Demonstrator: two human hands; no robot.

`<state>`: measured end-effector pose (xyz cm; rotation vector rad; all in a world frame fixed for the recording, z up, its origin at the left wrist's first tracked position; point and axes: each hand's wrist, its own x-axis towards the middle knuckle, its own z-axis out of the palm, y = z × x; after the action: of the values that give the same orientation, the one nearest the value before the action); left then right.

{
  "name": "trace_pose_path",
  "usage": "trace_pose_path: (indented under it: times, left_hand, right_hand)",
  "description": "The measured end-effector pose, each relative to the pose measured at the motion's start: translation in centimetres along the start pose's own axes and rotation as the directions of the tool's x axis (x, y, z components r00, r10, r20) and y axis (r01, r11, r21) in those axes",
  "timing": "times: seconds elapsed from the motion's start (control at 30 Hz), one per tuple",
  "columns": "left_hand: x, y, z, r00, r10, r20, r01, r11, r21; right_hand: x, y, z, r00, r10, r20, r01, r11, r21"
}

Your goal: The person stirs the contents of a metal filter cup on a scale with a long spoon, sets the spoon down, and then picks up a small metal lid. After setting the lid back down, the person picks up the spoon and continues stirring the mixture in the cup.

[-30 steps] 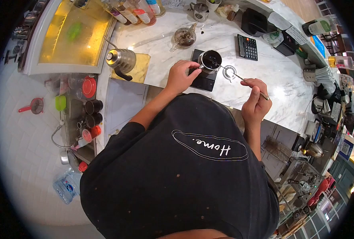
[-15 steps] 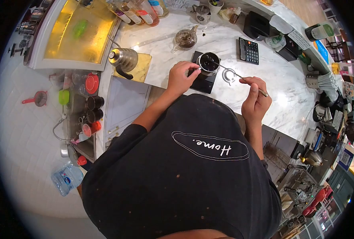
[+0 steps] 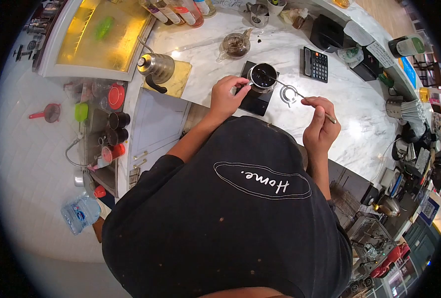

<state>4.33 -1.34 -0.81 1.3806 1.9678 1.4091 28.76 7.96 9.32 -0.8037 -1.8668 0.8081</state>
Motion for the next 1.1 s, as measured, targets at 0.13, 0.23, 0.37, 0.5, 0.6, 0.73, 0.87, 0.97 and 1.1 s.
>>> trace_pose_path:
  times: [0.13, 0.23, 0.37, 0.5, 0.6, 0.73, 0.87, 0.97, 1.1]
  left_hand:
    - [-0.1, -0.1, 0.1, 1.0, 0.01, -0.009, -0.01, 1.0, 0.011]
    - [-0.1, 0.2, 0.1, 1.0, 0.0, -0.009, 0.0, 0.999, 0.039]
    - [-0.3, -0.1, 0.2, 1.0, -0.014, -0.012, 0.014, 0.997, 0.075]
    - [-0.2, 0.0, 0.2, 0.999, -0.038, -0.019, 0.039, 0.996, 0.084]
    - [-0.3, -0.1, 0.3, 0.998, -0.061, -0.023, 0.062, 0.995, 0.083]
    - [-0.4, -0.3, 0.6, 0.998, -0.057, -0.035, 0.06, 0.995, 0.074]
    - [-0.4, -0.7, 1.2, 0.996, -0.04, -0.08, 0.043, 0.998, 0.037]
    - [-0.4, -0.4, 1.3, 0.996, -0.042, -0.076, 0.045, 0.998, 0.037]
    - [-0.4, 0.1, 1.3, 0.996, -0.013, -0.084, 0.018, 0.998, 0.068]
  right_hand:
    - [0.0, 0.4, -0.4, 1.0, 0.02, -0.021, -0.02, 1.0, 0.01]
    - [-0.5, 0.7, -0.9, 0.999, 0.013, -0.04, -0.012, 1.0, 0.027]
    - [-1.0, 0.7, -1.0, 0.999, -0.004, -0.036, 0.006, 0.998, 0.056]
    - [-1.1, 0.7, -0.3, 0.999, -0.037, -0.04, 0.04, 0.997, 0.066]
    - [-1.0, 0.7, -0.2, 0.998, -0.041, -0.049, 0.044, 0.997, 0.063]
    - [-1.0, 0.5, -0.5, 0.997, -0.055, -0.052, 0.056, 0.998, 0.029]
    - [-1.2, 0.1, -0.5, 0.996, -0.072, -0.049, 0.072, 0.997, -0.004]
    - [-1.1, -0.2, -0.8, 0.994, -0.107, -0.016, 0.106, 0.994, -0.031]
    - [-1.2, -0.4, -0.9, 0.99, -0.138, 0.004, 0.138, 0.989, -0.058]
